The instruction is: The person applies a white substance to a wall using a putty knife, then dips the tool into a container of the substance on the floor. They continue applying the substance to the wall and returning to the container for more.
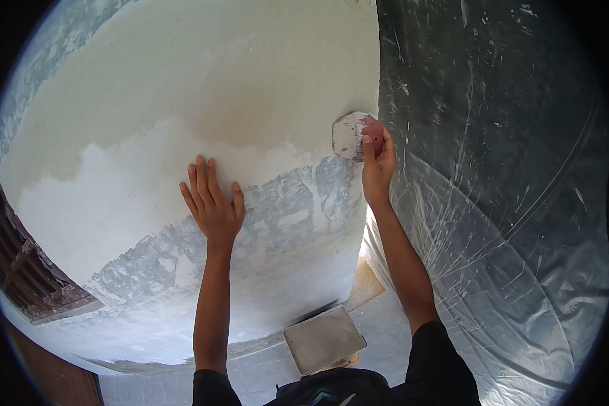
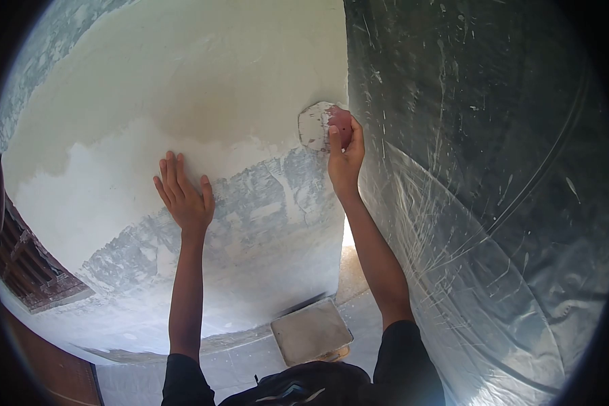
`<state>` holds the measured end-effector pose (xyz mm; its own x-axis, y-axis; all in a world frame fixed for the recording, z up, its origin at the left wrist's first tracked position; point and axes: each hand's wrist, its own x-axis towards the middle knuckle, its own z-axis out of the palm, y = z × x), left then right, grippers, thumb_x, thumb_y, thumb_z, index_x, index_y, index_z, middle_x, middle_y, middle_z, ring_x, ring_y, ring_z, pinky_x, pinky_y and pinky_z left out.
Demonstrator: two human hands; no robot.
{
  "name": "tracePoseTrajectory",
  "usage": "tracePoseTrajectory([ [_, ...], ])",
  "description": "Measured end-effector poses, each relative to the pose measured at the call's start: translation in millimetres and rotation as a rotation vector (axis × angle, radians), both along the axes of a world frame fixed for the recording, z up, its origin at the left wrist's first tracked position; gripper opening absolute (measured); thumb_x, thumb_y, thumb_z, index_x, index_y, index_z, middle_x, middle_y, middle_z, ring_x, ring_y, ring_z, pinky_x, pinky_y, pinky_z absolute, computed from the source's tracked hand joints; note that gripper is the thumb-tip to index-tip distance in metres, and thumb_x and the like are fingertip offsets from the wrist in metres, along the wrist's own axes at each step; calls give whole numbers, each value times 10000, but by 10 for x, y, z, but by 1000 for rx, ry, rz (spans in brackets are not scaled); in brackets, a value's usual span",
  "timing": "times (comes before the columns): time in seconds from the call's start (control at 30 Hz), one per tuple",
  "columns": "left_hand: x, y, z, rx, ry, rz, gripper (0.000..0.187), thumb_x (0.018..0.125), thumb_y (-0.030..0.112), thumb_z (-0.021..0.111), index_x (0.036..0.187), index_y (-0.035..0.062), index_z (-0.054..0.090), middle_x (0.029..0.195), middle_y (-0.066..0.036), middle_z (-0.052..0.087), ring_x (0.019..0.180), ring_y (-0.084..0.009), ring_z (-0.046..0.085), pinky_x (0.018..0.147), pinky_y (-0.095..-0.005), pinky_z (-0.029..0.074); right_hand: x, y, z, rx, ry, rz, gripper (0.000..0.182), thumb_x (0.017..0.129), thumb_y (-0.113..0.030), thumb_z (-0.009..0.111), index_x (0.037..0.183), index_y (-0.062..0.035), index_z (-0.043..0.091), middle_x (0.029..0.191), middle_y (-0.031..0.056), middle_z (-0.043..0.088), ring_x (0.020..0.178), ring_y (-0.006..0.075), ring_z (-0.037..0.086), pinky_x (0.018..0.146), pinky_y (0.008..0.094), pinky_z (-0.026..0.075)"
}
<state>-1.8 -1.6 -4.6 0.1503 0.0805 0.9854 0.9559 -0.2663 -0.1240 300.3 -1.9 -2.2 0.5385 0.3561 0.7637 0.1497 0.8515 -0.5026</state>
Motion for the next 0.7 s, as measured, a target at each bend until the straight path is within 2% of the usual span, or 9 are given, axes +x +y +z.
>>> tracePoseTrajectory([
  [0.03,-8,3,3,3,-1,5,541,963,275,468,1428,9,394,1508,-156,368,1421,-308,321,1168,-508,197,11,4,17,-7,80,12,380,968,-141,607,1298,9,496,1201,84,585,1103,139,545,973,280,416],
  [0.17,-7,4,14,2,-6,6,532,969,276,460,1427,12,398,1508,-155,369,1420,-305,324,1168,-506,197,-16,-39,17,48,82,61,378,969,-139,604,1297,15,496,1203,85,585,1108,146,544,979,285,414],
  [0.27,5,-4,6,9,-4,-9,530,970,277,459,1424,10,404,1504,-155,376,1417,-303,330,1167,-506,199,-4,-14,-55,3,-40,9,374,972,-133,598,1296,22,494,1216,86,579,1127,154,539,995,293,407],
  [0.33,4,5,9,28,-25,5,529,931,266,488,1395,12,459,1472,-141,439,1400,-294,372,1168,-496,217,15,-22,-15,48,122,71,375,973,-133,598,1298,21,493,1225,85,575,1133,151,535,999,294,403],
  [0.47,-2,6,9,13,-6,11,534,968,287,457,1419,5,410,1495,-157,389,1413,-306,337,1166,-507,203,-17,-33,-28,58,-4,53,375,975,-138,596,1301,15,491,1228,84,571,1134,146,534,1002,290,401],
  [0.57,-1,4,4,15,-2,6,537,967,286,455,1421,3,407,1498,-157,384,1413,-311,337,1166,-507,203,21,10,-46,21,19,20,376,971,-141,604,1297,11,494,1225,81,571,1134,144,534,1003,292,403],
  [0.63,-10,4,2,10,1,15,538,966,283,454,1422,2,405,1501,-157,378,1413,-311,337,1165,-507,204,46,-28,14,57,185,85,377,969,-142,606,1297,9,497,1216,82,575,1136,145,534,998,297,408],
  [0.7,-15,4,-3,8,-2,17,538,964,280,456,1422,3,405,1503,-156,376,1413,-311,336,1165,-507,204,3,-33,4,59,155,71,387,967,-147,609,1302,8,492,1205,79,580,1122,146,537,986,301,416],
])
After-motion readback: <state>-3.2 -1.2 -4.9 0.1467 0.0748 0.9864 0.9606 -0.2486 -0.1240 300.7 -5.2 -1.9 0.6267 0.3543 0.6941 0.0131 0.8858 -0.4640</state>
